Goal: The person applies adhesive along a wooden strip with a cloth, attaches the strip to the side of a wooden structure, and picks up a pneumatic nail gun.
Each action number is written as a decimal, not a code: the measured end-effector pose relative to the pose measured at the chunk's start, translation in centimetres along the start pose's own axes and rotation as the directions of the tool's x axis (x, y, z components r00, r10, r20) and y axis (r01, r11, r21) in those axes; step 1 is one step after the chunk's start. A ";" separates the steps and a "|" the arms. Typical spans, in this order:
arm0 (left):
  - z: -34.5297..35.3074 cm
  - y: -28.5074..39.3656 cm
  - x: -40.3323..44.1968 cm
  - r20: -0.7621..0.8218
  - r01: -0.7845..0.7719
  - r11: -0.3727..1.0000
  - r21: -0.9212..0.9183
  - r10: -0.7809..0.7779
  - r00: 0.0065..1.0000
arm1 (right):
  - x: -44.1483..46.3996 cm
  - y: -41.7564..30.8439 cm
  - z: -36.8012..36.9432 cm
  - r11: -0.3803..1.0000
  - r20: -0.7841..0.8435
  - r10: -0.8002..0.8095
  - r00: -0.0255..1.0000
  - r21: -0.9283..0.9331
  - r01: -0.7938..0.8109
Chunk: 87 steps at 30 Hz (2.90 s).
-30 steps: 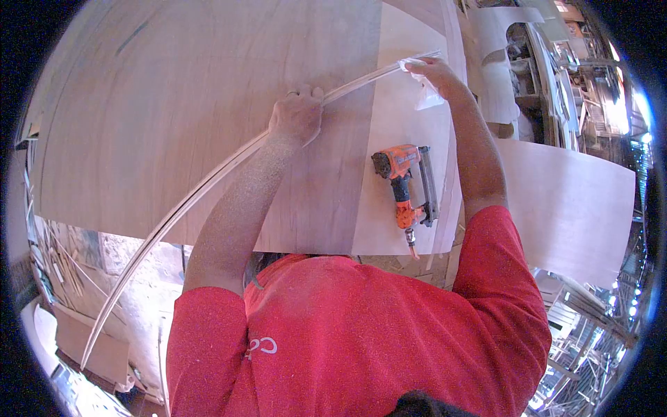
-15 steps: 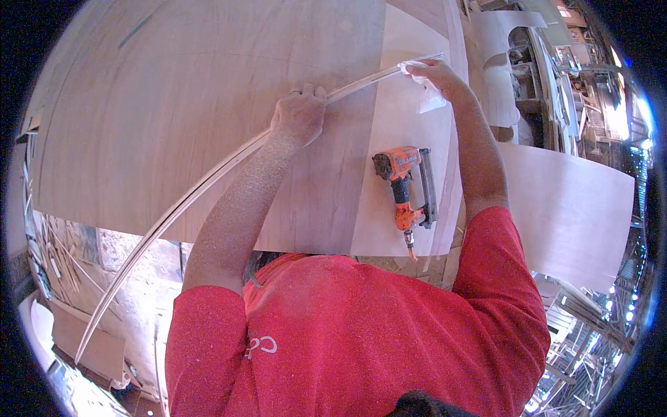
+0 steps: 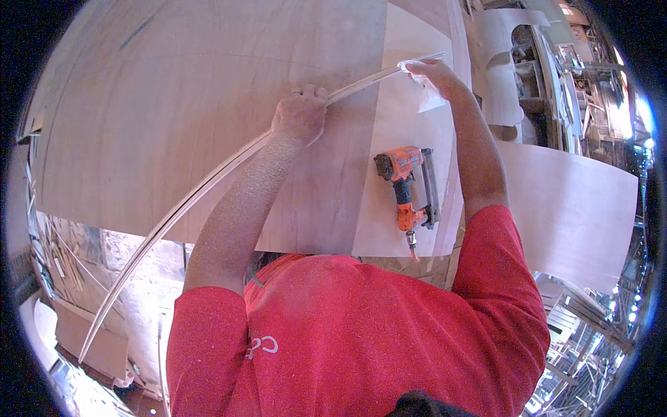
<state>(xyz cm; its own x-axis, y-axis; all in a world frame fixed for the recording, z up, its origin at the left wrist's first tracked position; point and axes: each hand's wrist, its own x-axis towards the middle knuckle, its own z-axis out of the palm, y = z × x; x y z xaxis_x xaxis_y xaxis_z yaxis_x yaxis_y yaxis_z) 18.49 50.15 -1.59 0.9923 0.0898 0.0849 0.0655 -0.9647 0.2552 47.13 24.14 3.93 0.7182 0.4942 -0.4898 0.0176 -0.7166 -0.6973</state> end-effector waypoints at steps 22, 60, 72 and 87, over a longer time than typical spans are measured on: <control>0.3 -0.1 0.3 0.066 0.017 1.000 -0.006 -0.017 0.998 | -2.9 0.2 -0.6 0.979 0.034 0.022 0.999 0.203 -0.028; 0.6 -0.5 0.1 0.018 -0.020 1.000 -0.022 0.021 1.000 | 0.8 0.4 -1.0 0.966 -0.047 0.148 0.988 0.223 -0.134; 0.7 -0.6 0.0 -0.023 -0.026 1.000 -0.015 0.025 0.999 | 0.6 -1.3 1.1 0.990 0.128 0.123 0.984 0.046 -0.130; 0.1 -0.3 0.0 0.013 0.007 0.998 -0.058 -0.007 1.000 | -0.1 -2.4 3.4 0.998 0.062 0.057 0.996 -0.024 -0.056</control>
<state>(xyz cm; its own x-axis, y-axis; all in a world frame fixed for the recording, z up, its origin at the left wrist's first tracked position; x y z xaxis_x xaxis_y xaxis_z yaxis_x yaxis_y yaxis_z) 18.48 50.44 -1.81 0.9932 0.0930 0.0705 0.0667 -0.9481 0.3110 44.70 27.47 3.87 0.6736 0.4821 -0.5602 -0.0057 -0.7545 -0.6563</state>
